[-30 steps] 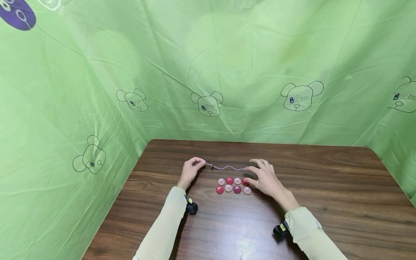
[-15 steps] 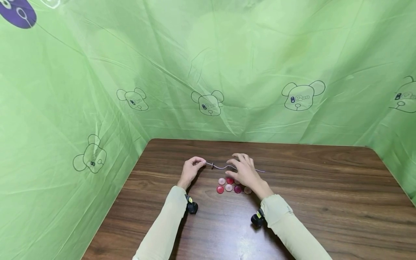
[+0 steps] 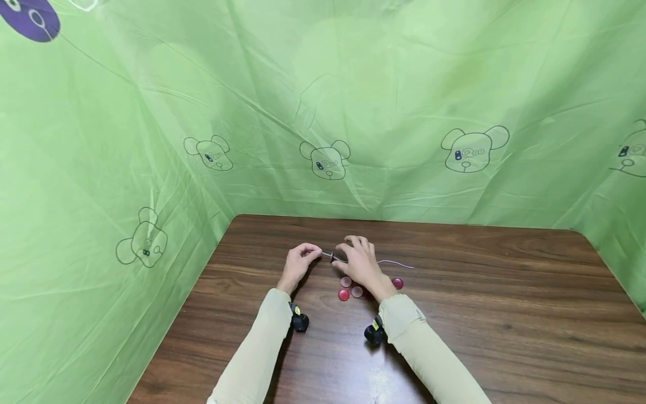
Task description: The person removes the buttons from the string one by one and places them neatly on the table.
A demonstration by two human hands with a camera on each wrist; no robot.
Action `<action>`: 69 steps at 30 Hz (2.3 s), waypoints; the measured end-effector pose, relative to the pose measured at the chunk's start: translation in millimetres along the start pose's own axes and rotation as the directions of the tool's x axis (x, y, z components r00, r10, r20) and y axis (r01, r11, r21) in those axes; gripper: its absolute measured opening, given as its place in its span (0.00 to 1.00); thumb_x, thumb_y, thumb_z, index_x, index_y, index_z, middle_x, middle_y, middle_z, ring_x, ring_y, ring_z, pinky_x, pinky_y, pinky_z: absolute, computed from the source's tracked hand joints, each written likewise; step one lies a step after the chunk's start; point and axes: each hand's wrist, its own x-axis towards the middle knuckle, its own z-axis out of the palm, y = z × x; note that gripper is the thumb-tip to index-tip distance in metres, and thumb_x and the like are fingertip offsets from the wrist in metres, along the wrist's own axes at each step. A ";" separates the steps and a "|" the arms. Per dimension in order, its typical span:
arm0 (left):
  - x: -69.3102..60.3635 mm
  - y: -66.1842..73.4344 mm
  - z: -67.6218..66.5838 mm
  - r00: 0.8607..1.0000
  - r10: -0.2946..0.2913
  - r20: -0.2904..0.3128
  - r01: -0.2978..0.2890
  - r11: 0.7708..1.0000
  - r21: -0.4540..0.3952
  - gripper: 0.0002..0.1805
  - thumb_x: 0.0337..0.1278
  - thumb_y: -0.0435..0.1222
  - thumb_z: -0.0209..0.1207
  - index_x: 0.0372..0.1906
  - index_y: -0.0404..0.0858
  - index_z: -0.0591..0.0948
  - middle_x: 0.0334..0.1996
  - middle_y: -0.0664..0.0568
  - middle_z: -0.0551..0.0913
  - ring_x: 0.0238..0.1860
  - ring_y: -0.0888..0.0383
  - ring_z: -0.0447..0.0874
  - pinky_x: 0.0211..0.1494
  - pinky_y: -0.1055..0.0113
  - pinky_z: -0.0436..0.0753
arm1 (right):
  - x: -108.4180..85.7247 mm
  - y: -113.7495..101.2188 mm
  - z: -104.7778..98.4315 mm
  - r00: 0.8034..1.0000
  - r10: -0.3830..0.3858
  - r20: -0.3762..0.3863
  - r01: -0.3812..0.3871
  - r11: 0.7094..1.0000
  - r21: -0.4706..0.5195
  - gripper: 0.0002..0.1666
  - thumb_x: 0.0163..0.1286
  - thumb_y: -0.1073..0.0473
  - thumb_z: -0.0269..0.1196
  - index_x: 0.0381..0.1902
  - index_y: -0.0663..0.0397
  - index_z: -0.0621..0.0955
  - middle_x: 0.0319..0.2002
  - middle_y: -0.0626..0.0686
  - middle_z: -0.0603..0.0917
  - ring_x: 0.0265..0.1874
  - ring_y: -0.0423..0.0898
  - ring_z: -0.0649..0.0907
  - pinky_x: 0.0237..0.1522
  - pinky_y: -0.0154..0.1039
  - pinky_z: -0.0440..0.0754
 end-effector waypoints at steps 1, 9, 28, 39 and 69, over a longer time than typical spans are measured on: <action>0.3 -0.2 0.2 1.000 0.001 -0.001 -0.001 1.000 -0.002 0.07 0.55 0.39 0.66 0.34 0.40 0.86 0.30 0.50 0.86 0.30 0.63 0.80 0.34 0.73 0.75 | 1.8 -1.1 1.1 1.000 0.005 -0.002 -0.005 1.000 0.003 0.25 0.56 0.45 0.70 0.49 0.49 0.83 0.59 0.59 0.74 0.59 0.61 0.68 0.54 0.58 0.63; -0.4 0.2 0.6 1.000 0.008 0.001 -0.008 1.000 0.001 0.05 0.56 0.37 0.65 0.34 0.39 0.85 0.29 0.49 0.86 0.29 0.65 0.79 0.35 0.73 0.75 | 12.2 -3.5 11.7 0.998 0.059 0.035 -0.058 0.998 -0.012 0.22 0.57 0.44 0.69 0.46 0.47 0.84 0.59 0.58 0.74 0.60 0.61 0.68 0.55 0.57 0.63; 0.1 -0.2 0.4 1.000 0.021 -0.002 -0.021 1.000 0.001 0.06 0.55 0.38 0.66 0.34 0.40 0.85 0.28 0.51 0.86 0.28 0.66 0.78 0.34 0.74 0.74 | 6.3 9.3 8.5 0.998 0.061 0.006 -0.061 0.998 0.012 0.15 0.58 0.46 0.70 0.40 0.45 0.84 0.57 0.57 0.76 0.59 0.61 0.68 0.55 0.57 0.62; 0.7 -0.9 -1.1 1.000 0.027 -0.013 -0.027 1.000 0.005 0.05 0.55 0.37 0.66 0.33 0.40 0.86 0.28 0.50 0.86 0.28 0.66 0.79 0.35 0.73 0.75 | -8.4 28.1 -9.0 0.998 0.067 0.003 -0.067 0.997 0.031 0.16 0.58 0.46 0.70 0.41 0.46 0.84 0.58 0.59 0.75 0.60 0.61 0.67 0.55 0.57 0.61; 2.1 -2.4 -0.1 1.000 0.015 -0.024 -0.014 1.000 0.017 0.06 0.54 0.39 0.67 0.33 0.41 0.86 0.29 0.51 0.87 0.29 0.66 0.79 0.36 0.73 0.75 | -40.4 69.1 -46.1 0.999 0.016 -0.043 -0.017 1.000 -0.020 0.16 0.57 0.49 0.70 0.40 0.49 0.84 0.57 0.62 0.75 0.59 0.63 0.68 0.51 0.59 0.61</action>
